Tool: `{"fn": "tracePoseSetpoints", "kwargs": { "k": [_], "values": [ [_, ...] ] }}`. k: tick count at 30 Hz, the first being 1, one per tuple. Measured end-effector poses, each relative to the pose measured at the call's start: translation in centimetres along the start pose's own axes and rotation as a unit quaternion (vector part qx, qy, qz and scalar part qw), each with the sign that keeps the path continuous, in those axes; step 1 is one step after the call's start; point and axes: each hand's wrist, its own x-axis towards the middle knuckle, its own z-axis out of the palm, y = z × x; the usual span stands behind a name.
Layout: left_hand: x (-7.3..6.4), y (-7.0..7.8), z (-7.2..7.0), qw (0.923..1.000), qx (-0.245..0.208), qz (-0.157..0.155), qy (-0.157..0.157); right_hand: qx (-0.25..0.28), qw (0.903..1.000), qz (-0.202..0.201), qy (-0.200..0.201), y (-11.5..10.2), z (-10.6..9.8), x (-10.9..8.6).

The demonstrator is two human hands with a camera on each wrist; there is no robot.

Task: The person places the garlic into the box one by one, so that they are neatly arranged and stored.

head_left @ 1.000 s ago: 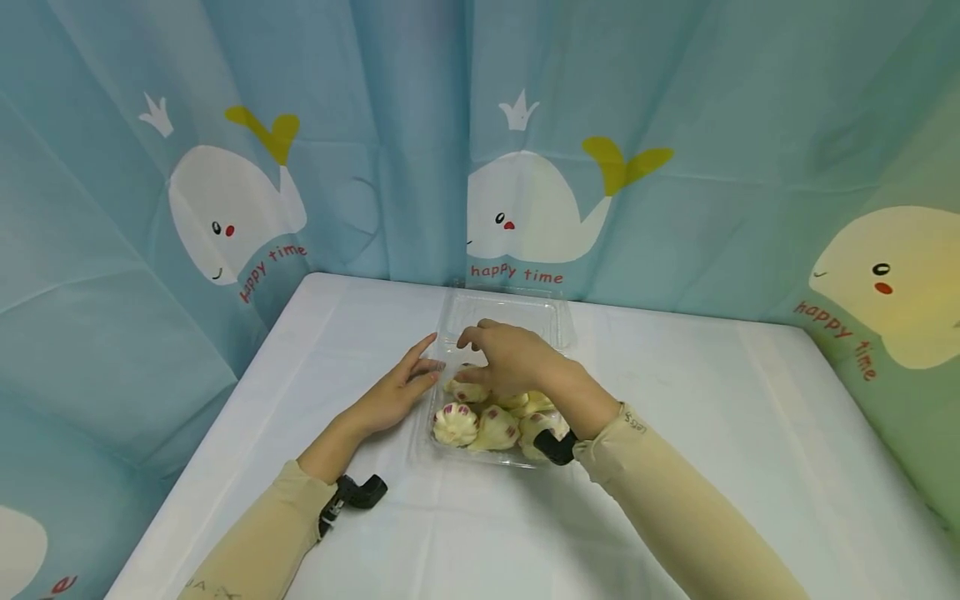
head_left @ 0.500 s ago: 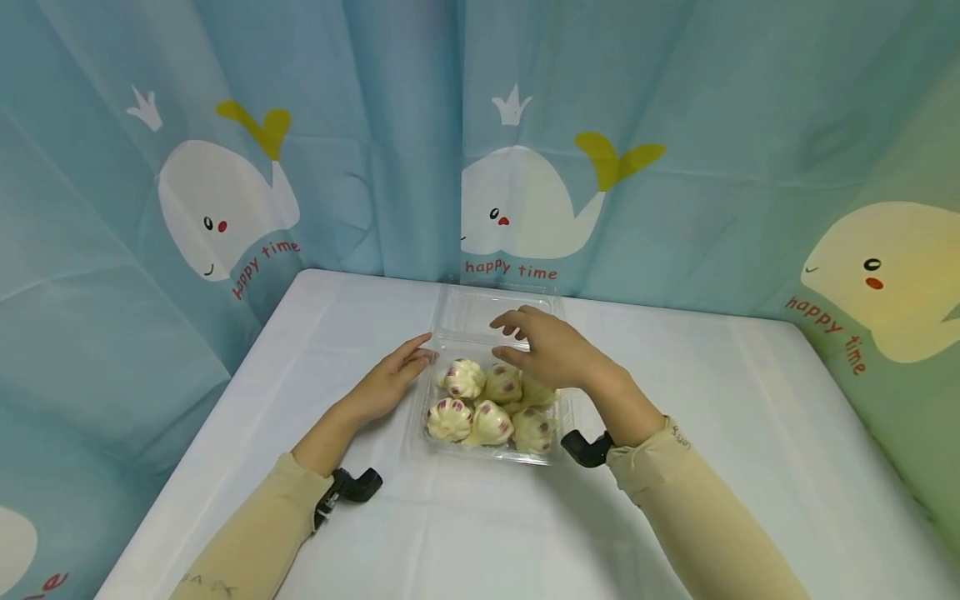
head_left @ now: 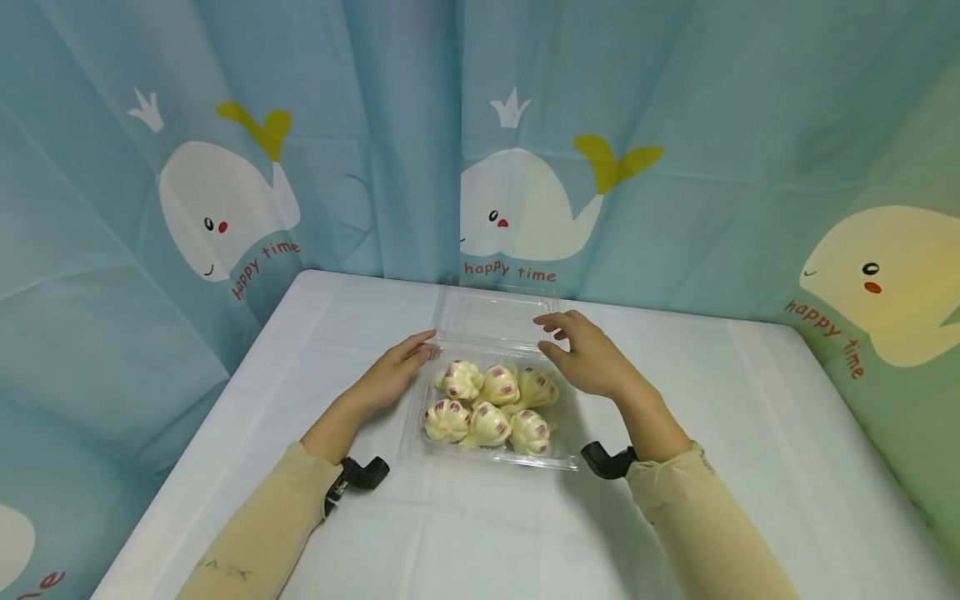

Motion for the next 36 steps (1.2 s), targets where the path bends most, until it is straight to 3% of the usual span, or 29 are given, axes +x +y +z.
{"fn": "tracePoseSetpoints", "kwargs": {
  "k": [11,23,30,36],
  "values": [
    [0.7,-0.4,-0.1,0.9987,-0.05,0.009,-0.002,0.047,0.9973,0.052,0.021,3.9,0.6,-0.8],
    [1.1,-0.1,0.0,0.9952,-0.097,0.0,0.012,0.083,0.9913,0.096,0.033,6.2,2.0,-1.4],
    [1.3,-0.3,0.2,0.9938,-0.11,0.002,0.015,0.149,0.9792,0.137,0.015,6.5,2.7,-1.7],
    [1.3,-0.5,0.1,0.9927,-0.12,0.005,0.008,0.229,0.9656,0.122,0.013,7.0,3.3,-1.7]
  ]
}}
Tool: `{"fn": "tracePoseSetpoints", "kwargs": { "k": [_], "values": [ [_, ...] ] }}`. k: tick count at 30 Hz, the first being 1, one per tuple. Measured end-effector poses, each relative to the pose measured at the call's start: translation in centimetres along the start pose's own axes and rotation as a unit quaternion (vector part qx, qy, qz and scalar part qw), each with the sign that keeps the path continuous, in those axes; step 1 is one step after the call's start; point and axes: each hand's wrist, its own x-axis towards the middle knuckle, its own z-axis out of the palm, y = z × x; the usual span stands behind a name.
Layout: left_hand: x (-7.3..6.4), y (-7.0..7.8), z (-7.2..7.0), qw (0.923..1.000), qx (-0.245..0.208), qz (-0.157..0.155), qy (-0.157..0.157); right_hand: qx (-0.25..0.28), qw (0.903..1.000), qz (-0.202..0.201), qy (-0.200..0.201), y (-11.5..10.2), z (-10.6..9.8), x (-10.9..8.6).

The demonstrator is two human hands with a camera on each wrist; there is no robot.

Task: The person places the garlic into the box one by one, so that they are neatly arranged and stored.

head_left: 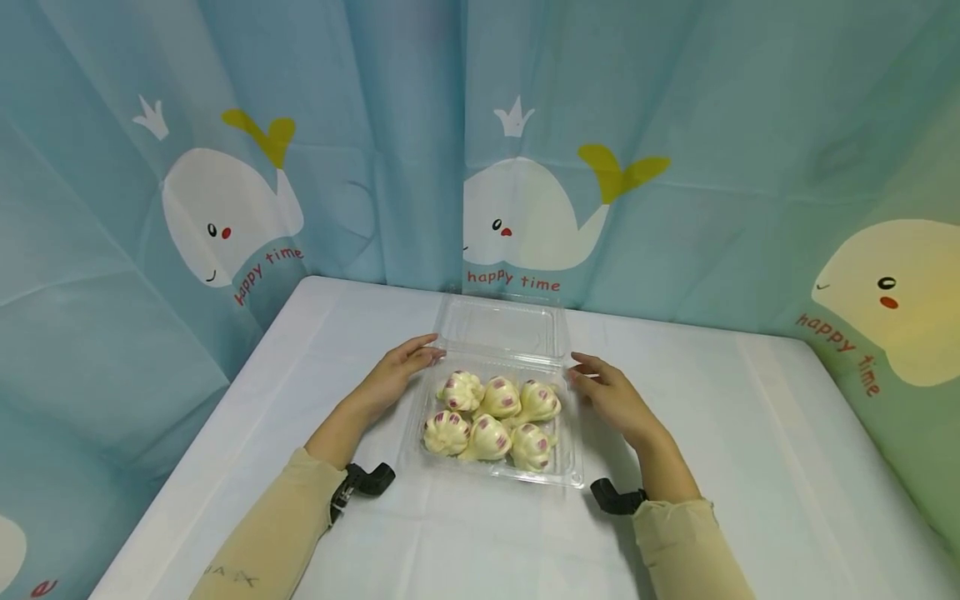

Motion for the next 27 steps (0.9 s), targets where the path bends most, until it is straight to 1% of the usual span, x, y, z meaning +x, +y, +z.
{"fn": "tracePoseSetpoints", "kwargs": {
  "k": [3,8,16,21,27],
  "values": [
    [-0.1,0.0,0.0,1.0,-0.008,0.0,-0.002,0.035,0.9993,-0.008,-0.004,0.3,0.1,0.1],
    [0.0,0.0,0.1,0.9997,-0.024,0.006,0.002,0.066,0.9977,-0.008,-0.004,0.5,0.2,0.2],
    [-0.1,-0.3,-0.1,0.9992,-0.037,0.015,0.004,0.097,0.995,-0.027,-0.007,0.9,0.2,0.2],
    [-0.2,-0.5,-0.1,0.999,-0.042,0.017,0.004,0.109,0.9934,-0.036,0.003,1.1,0.2,0.2],
    [-0.1,-0.4,0.0,0.9977,-0.065,0.016,0.014,0.117,0.9921,-0.043,0.013,1.4,0.2,0.3]
  ]
}}
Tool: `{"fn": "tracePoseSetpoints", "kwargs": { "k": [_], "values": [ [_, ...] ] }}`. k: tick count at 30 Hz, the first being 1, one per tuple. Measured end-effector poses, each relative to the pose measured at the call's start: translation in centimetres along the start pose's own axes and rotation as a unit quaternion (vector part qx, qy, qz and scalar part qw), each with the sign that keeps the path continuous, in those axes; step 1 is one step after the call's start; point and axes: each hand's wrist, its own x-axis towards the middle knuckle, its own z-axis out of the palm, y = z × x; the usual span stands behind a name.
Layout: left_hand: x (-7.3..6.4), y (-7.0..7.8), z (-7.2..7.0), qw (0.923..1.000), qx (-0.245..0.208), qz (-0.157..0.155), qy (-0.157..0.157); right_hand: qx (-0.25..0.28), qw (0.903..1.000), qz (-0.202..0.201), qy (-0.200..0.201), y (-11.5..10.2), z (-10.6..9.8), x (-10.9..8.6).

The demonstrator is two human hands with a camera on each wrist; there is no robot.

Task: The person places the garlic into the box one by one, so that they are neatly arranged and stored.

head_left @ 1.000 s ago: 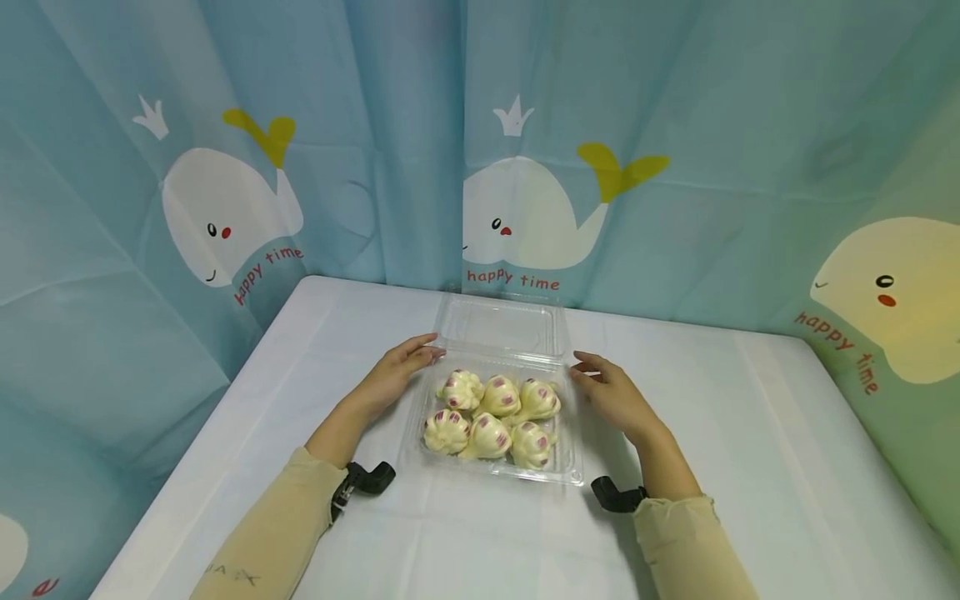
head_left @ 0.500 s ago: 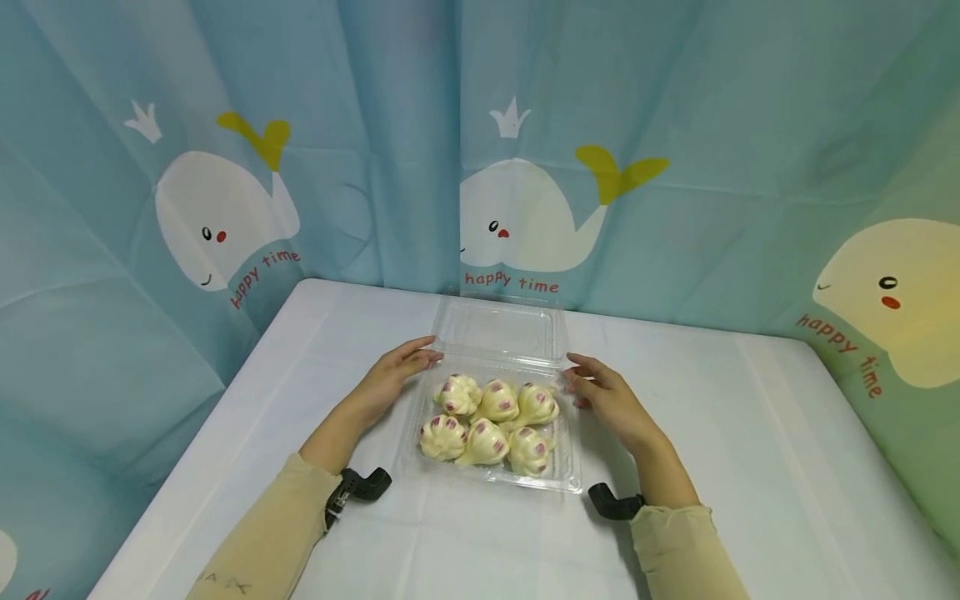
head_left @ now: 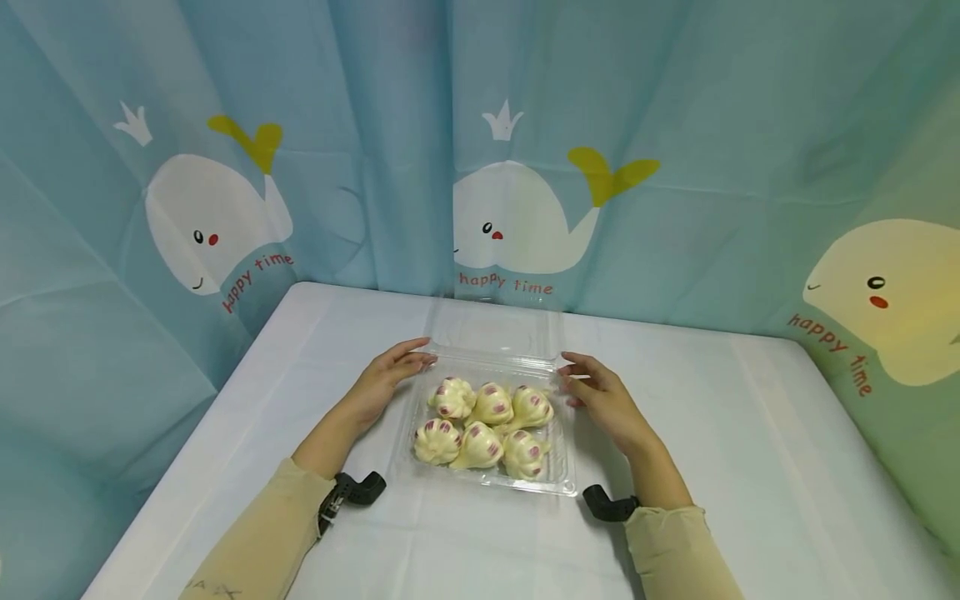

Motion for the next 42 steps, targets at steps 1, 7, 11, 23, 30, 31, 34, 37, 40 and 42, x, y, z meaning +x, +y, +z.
{"fn": "tracePoseSetpoints", "kwargs": {
  "k": [1,7,11,23,30,31,34,37,40,42],
  "values": [
    [0.0,-0.03,0.01,1.0,-0.003,-0.001,0.002,0.0,1.0,-0.001,0.001,0.01,0.03,0.0],
    [0.0,0.09,0.12,0.9999,-0.007,-0.006,0.01,0.013,0.9999,0.0,0.012,0.0,0.09,0.11],
    [0.05,0.12,0.14,0.9998,-0.01,-0.005,0.014,0.018,0.9997,-0.001,0.016,-0.15,0.12,0.07],
    [0.06,-0.01,-0.16,0.9997,-0.024,0.002,0.006,0.063,0.9976,0.006,0.026,0.04,0.51,0.35],
    [0.07,0.1,0.02,0.9994,-0.033,0.001,0.008,0.111,0.9937,0.008,0.017,0.14,0.59,0.43],
    [0.08,0.09,0.02,0.9994,-0.032,0.001,0.009,0.118,0.9929,0.007,0.016,0.16,0.62,0.48],
    [0.07,0.14,0.02,0.9994,-0.032,0.001,0.013,0.136,0.9906,0.003,0.009,0.23,0.69,0.6],
    [0.07,0.17,0.03,0.9994,-0.031,-0.001,0.016,0.147,0.9891,0.001,0.005,0.33,0.78,0.66],
    [0.09,0.17,0.05,0.9994,-0.03,-0.006,0.018,0.157,0.9876,0.001,0.002,0.41,0.82,0.63],
    [0.07,0.17,0.04,0.9994,-0.029,-0.011,0.018,0.159,0.9872,0.005,0.003,0.44,0.85,0.58]
  ]
}}
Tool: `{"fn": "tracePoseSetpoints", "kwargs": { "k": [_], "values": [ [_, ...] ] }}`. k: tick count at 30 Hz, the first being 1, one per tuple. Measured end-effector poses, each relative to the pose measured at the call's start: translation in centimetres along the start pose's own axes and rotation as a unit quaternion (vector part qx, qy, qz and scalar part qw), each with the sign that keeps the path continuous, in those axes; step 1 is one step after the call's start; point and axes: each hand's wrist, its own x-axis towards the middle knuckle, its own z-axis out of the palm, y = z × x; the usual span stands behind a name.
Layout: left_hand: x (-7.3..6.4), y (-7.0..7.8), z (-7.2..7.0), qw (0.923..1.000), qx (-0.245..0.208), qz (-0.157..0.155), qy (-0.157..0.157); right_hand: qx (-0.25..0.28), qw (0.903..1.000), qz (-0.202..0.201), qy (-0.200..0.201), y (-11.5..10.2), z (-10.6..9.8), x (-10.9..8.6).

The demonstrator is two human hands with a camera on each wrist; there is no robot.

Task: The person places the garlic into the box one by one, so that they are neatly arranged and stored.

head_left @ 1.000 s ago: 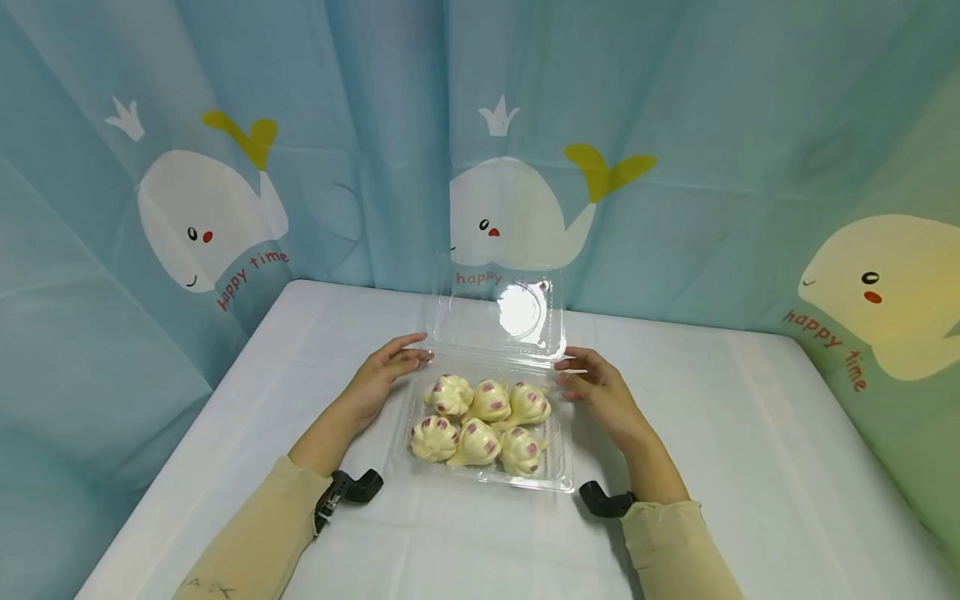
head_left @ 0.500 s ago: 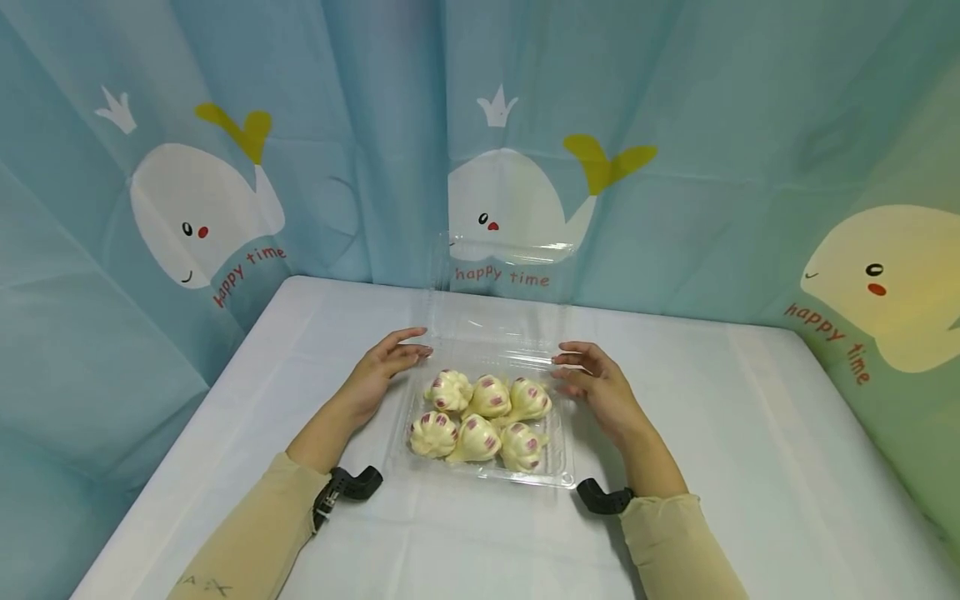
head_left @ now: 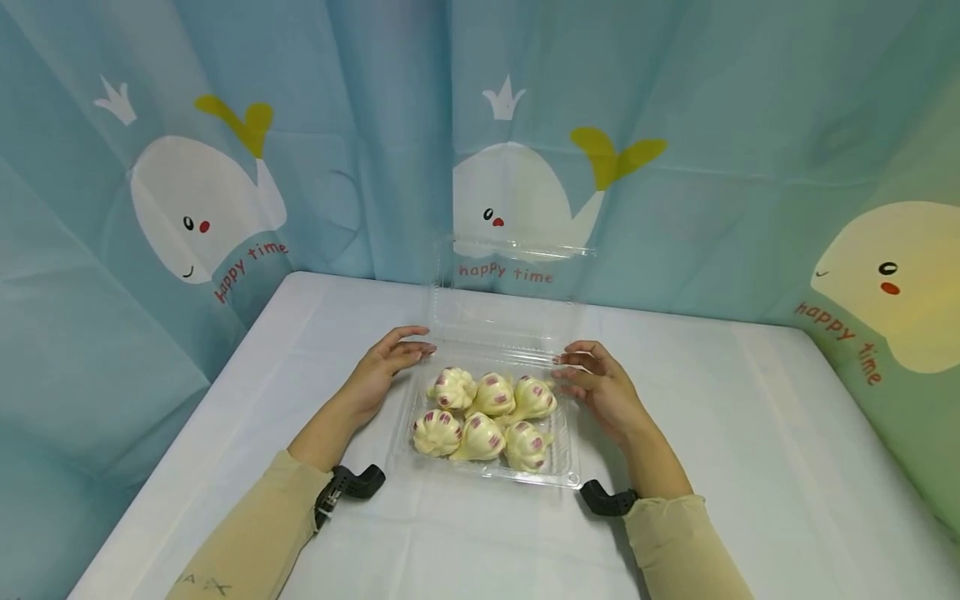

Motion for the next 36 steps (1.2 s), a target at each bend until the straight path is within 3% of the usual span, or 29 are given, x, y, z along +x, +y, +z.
{"fn": "tracePoseSetpoints", "kwargs": {
  "k": [21,28,36],
  "values": [
    [-0.02,-0.2,0.06,0.9999,-0.01,-0.001,0.012,0.027,0.9995,0.011,-0.009,0.48,-0.07,0.13],
    [-0.31,-0.07,0.06,0.9996,0.017,-0.011,0.018,-0.031,0.9993,0.015,0.017,0.36,-0.15,-0.01],
    [0.02,-0.38,0.05,0.9997,0.014,-0.004,0.022,-0.014,0.9999,0.007,0.004,0.65,-0.18,0.26]
  ]
}}
